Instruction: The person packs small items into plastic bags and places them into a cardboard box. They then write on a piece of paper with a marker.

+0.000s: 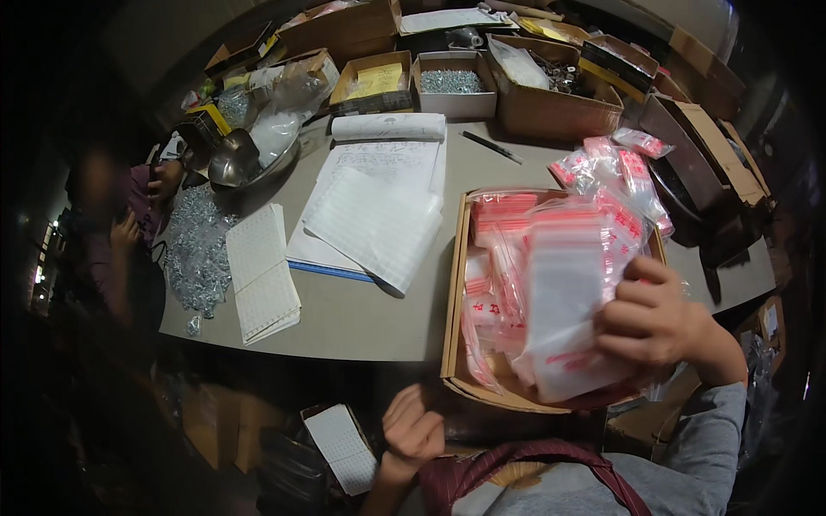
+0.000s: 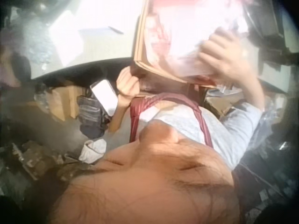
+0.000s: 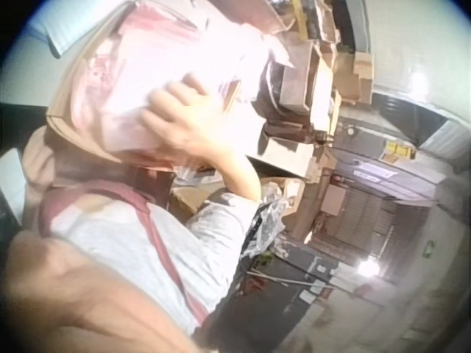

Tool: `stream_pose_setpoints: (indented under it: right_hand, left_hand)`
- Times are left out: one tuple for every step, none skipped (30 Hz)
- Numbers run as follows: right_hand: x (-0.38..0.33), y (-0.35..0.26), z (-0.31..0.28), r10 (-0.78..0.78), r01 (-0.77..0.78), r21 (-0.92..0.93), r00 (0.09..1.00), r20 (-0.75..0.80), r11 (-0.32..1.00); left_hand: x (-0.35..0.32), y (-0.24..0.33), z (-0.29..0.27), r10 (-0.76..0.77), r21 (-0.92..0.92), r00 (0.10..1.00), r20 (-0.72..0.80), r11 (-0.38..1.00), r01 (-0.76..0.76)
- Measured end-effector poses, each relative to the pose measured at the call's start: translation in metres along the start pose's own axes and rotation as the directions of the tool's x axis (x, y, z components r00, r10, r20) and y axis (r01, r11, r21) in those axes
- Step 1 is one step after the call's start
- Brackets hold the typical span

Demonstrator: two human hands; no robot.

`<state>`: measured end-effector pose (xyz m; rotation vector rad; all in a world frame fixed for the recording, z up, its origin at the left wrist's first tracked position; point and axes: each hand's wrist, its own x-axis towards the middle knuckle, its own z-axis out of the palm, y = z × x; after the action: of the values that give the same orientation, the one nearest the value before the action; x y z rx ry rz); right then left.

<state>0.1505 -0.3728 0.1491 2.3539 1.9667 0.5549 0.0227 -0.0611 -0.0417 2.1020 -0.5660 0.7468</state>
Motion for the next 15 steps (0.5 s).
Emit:
stream_pose_setpoints:
  right_hand:
    - [-0.008, 0.002, -0.004, 0.056, -0.055, 0.063, 0.998, -0.013, 0.997]
    - [-0.015, 0.007, -0.007, 0.111, -0.108, 0.127, 0.994, -0.022, 0.986]
    - [-0.021, 0.011, -0.009, 0.168, -0.159, 0.189, 0.985, -0.031, 0.969]
    - [-0.026, 0.014, -0.006, 0.196, -0.182, 0.226, 0.98, -0.042, 0.957]
    - [-0.032, 0.017, 0.0, 0.225, -0.205, 0.262, 0.973, -0.051, 0.943]
    - [-0.038, 0.018, 0.004, 0.266, -0.236, 0.299, 0.962, -0.061, 0.925]
    - [-0.037, 0.018, 0.002, 0.288, -0.255, 0.338, 0.956, -0.051, 0.906]
    - [-0.037, 0.017, 0.005, 0.311, -0.261, 0.357, 0.946, -0.089, 0.897]
    - [-0.035, 0.016, 0.008, 0.332, -0.262, 0.378, 0.934, -0.131, 0.888]
    - [-0.033, 0.015, 0.012, 0.354, -0.264, 0.399, 0.919, -0.172, 0.878]
    - [-0.03, 0.013, 0.006, 0.354, -0.269, 0.463, 0.929, -0.106, 0.845]
    - [-0.025, 0.016, 0.012, 0.309, -0.226, 0.514, 0.947, -0.082, 0.827]
    - [-0.024, 0.018, 0.014, 0.275, -0.201, 0.553, 0.96, -0.054, 0.808]
    - [-0.023, 0.018, 0.015, 0.24, -0.177, 0.592, 0.97, -0.028, 0.786]
    - [-0.02, 0.016, 0.015, 0.207, -0.209, 0.587, 0.976, 0.071, 0.782]
  left_hand:
    - [0.008, 0.0, -0.002, -0.014, -0.01, 1.0, -0.02, 1.0, 0.014]
    - [0.013, 0.0, -0.003, -0.03, -0.02, 0.999, -0.039, 0.999, 0.029]
    - [0.015, -0.002, -0.004, -0.044, -0.057, 0.997, -0.06, 0.998, 0.04]
    - [0.019, -0.003, -0.005, -0.056, -0.078, 0.995, -0.085, 0.996, 0.049]
    - [0.026, -0.002, -0.006, -0.068, -0.1, 0.992, -0.11, 0.993, 0.057]
    - [0.034, -0.001, -0.008, -0.077, -0.125, 0.989, -0.124, 0.99, 0.062]
    - [0.042, 0.002, -0.012, -0.095, -0.153, 0.988, -0.118, 0.985, 0.076]
    - [0.05, 0.005, -0.016, -0.107, -0.159, 0.986, -0.131, 0.984, 0.086]
    - [0.058, 0.009, -0.021, -0.119, -0.159, 0.982, -0.144, 0.983, 0.096]
    - [0.064, 0.011, -0.024, -0.13, -0.16, 0.979, -0.157, 0.981, 0.105]
    - [0.07, 0.011, -0.027, -0.123, -0.165, 0.976, -0.182, 0.982, 0.093]
    - [0.08, 0.016, -0.032, -0.12, -0.16, 0.974, -0.192, 0.983, 0.09]
    - [0.091, 0.017, -0.037, -0.076, -0.121, 0.987, -0.144, 0.991, 0.058]
    - [0.104, 0.018, -0.04, -0.032, -0.084, 0.995, -0.094, 0.996, 0.024]
    - [0.116, 0.023, -0.042, 0.002, -0.042, 1.0, -0.027, 0.999, -0.003]
